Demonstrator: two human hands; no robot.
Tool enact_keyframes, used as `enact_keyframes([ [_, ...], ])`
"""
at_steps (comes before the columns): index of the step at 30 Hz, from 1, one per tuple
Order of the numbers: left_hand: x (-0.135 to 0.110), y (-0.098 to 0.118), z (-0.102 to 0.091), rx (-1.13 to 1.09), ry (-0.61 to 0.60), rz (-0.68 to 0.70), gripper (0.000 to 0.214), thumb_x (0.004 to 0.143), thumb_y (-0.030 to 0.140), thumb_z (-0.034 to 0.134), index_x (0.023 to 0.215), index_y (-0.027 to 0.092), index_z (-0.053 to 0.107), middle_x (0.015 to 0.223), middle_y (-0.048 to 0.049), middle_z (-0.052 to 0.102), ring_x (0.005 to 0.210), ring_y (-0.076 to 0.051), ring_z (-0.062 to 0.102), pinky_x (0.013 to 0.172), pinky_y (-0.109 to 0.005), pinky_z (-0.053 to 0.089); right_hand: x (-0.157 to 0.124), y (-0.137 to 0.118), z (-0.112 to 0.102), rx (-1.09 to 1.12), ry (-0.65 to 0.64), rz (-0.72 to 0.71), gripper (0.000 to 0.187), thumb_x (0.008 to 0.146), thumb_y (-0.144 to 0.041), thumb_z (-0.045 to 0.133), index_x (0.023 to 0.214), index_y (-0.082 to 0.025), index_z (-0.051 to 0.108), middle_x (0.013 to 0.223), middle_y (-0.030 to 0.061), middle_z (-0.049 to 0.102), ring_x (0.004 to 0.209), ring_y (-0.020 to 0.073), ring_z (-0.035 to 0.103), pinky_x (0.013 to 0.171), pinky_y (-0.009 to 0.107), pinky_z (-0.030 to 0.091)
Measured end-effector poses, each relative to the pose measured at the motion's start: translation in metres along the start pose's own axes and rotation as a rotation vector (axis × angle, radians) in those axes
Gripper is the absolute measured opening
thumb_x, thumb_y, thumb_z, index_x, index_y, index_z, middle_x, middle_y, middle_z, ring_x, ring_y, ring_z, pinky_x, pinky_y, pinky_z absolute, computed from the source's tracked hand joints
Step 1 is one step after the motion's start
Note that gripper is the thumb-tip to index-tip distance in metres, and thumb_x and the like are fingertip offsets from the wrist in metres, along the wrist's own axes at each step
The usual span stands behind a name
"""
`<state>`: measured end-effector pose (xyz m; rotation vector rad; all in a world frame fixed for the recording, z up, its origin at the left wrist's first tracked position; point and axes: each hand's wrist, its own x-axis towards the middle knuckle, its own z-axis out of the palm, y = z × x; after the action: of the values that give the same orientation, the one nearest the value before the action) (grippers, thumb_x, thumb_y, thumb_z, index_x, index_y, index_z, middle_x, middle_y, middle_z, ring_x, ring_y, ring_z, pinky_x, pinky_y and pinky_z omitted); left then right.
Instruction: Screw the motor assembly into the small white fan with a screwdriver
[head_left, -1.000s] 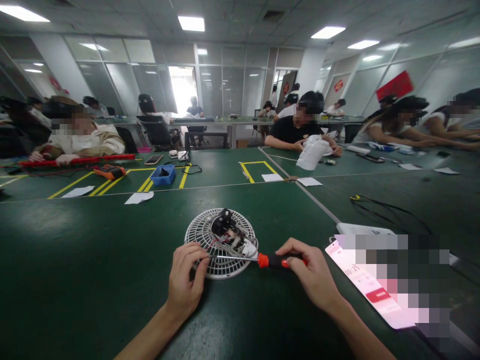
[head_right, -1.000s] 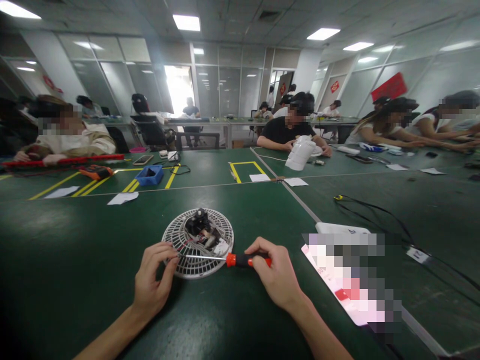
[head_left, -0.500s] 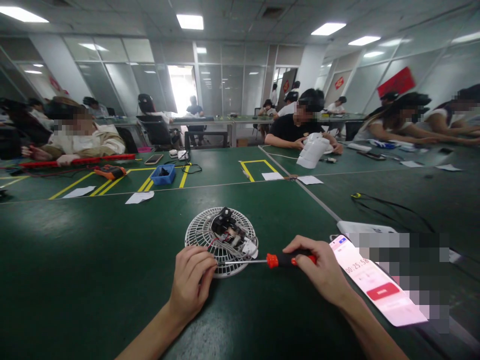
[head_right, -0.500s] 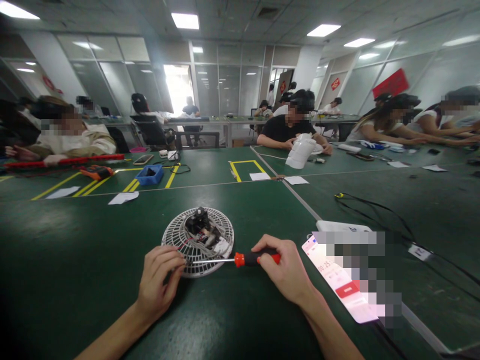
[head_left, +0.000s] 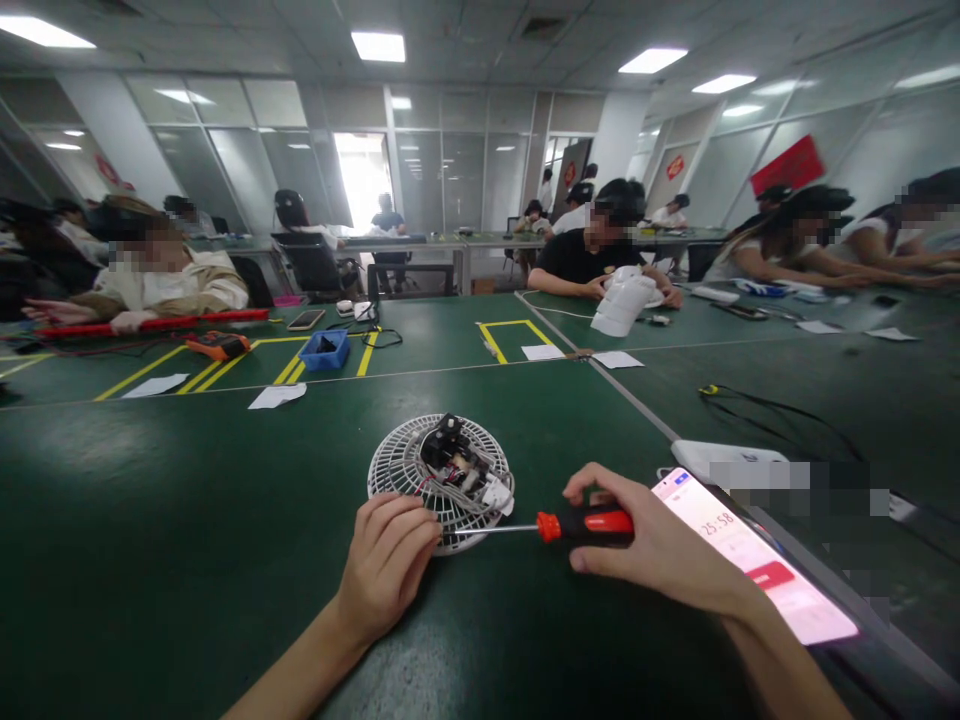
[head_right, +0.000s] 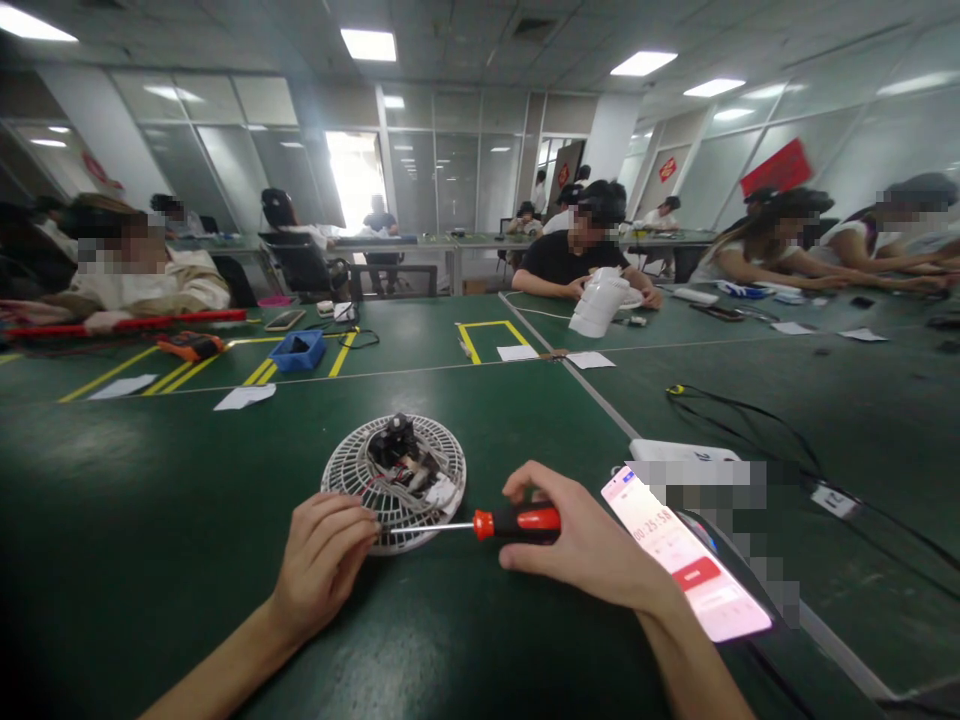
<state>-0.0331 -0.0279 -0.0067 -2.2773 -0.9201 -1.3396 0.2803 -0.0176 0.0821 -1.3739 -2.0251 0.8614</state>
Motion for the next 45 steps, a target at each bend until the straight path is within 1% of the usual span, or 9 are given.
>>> enact_keyframes([
  [5, 0.012, 0.003, 0.003, -0.053, -0.010, 0.046, 0.021, 0.088, 0.007, 0.063, 0.106, 0.018, 0.065, 0.098, -0.0046, 0.073, 0.101, -0.019, 0.064, 0.098, -0.038, 0.049, -0.004, 0.003, -0.016, -0.043, -0.079, 0.012, 0.017, 0.075, -0.031, 0.080, 0.085, -0.024, 0.068, 0.084, -0.0003, 0.069, 0.073, 0.0199, 0.063, 0.065, 0.028, 0.047],
  [10, 0.030, -0.004, 0.008, -0.042, -0.011, 0.026, 0.026, 0.088, 0.008, 0.064, 0.111, 0.020, 0.065, 0.105, -0.0056, 0.071, 0.108, -0.021, 0.062, 0.101, -0.040, 0.048, -0.003, 0.003, -0.013, 0.067, -0.167, 0.028, 0.020, 0.091, -0.041, 0.065, 0.098, -0.024, 0.075, 0.088, 0.0029, 0.072, 0.073, 0.0191, 0.064, 0.063, 0.027, 0.049],
  [15, 0.038, -0.017, 0.016, 0.088, -0.076, -0.136, 0.058, 0.092, 0.030, 0.064, 0.147, 0.026, 0.045, 0.147, -0.0128, 0.051, 0.139, -0.033, 0.043, 0.111, -0.054, 0.040, -0.001, 0.007, -0.014, 0.162, -0.011, 0.166, 0.030, 0.089, -0.048, 0.062, 0.091, -0.021, 0.075, 0.065, 0.0005, 0.061, 0.053, 0.0147, 0.055, 0.041, 0.022, 0.039],
  [18, 0.033, -0.019, 0.023, 0.096, -0.078, -0.240, 0.060, 0.093, 0.033, 0.062, 0.149, 0.032, 0.042, 0.158, -0.0116, 0.036, 0.148, -0.036, 0.030, 0.113, -0.060, 0.038, 0.001, 0.010, -0.016, 0.179, 0.056, 0.200, 0.031, 0.086, -0.049, 0.063, 0.087, -0.020, 0.074, 0.059, -0.0015, 0.058, 0.048, 0.0133, 0.051, 0.040, 0.022, 0.036],
  [24, 0.020, -0.013, 0.033, 0.106, -0.137, -0.214, 0.046, 0.093, 0.031, 0.061, 0.138, 0.026, 0.054, 0.158, -0.0139, 0.033, 0.146, -0.037, 0.034, 0.113, -0.059, 0.038, 0.004, 0.010, -0.008, 0.173, 0.060, 0.216, 0.030, 0.087, -0.047, 0.061, 0.085, -0.019, 0.073, 0.058, -0.0020, 0.057, 0.046, 0.0121, 0.051, 0.039, 0.022, 0.035],
  [33, 0.017, -0.007, 0.037, 0.093, -0.143, -0.288, 0.045, 0.095, 0.029, 0.057, 0.139, 0.027, 0.052, 0.162, -0.0118, 0.025, 0.147, -0.034, 0.033, 0.117, -0.057, 0.036, 0.004, 0.008, -0.004, 0.143, 0.007, 0.247, 0.034, 0.090, -0.051, 0.059, 0.092, -0.019, 0.070, 0.065, -0.0014, 0.058, 0.050, 0.0112, 0.052, 0.042, 0.021, 0.037],
  [40, 0.017, -0.001, 0.042, 0.123, -0.125, -0.305, 0.044, 0.095, 0.030, 0.057, 0.138, 0.024, 0.053, 0.161, -0.0144, 0.025, 0.147, -0.035, 0.031, 0.117, -0.057, 0.035, 0.007, 0.012, 0.003, 0.186, -0.016, 0.289, 0.038, 0.090, -0.055, 0.056, 0.093, -0.019, 0.067, 0.063, -0.0022, 0.056, 0.049, 0.0120, 0.049, 0.042, 0.022, 0.032],
  [42, 0.017, 0.000, 0.044, 0.129, -0.124, -0.317, 0.044, 0.095, 0.030, 0.057, 0.139, 0.024, 0.053, 0.161, -0.0142, 0.025, 0.148, -0.036, 0.031, 0.117, -0.058, 0.035, 0.008, 0.012, 0.004, 0.176, -0.010, 0.261, 0.036, 0.087, -0.055, 0.061, 0.097, -0.020, 0.066, 0.067, -0.0018, 0.058, 0.055, 0.0140, 0.052, 0.048, 0.024, 0.037],
  [45, 0.017, 0.001, 0.044, 0.129, -0.123, -0.323, 0.045, 0.095, 0.030, 0.057, 0.140, 0.025, 0.052, 0.161, -0.0143, 0.025, 0.147, -0.036, 0.031, 0.117, -0.058, 0.035, 0.008, 0.010, 0.002, 0.113, 0.039, 0.188, 0.035, 0.073, -0.046, 0.079, 0.094, -0.023, 0.062, 0.081, -0.0006, 0.064, 0.069, 0.0176, 0.058, 0.061, 0.027, 0.044],
])
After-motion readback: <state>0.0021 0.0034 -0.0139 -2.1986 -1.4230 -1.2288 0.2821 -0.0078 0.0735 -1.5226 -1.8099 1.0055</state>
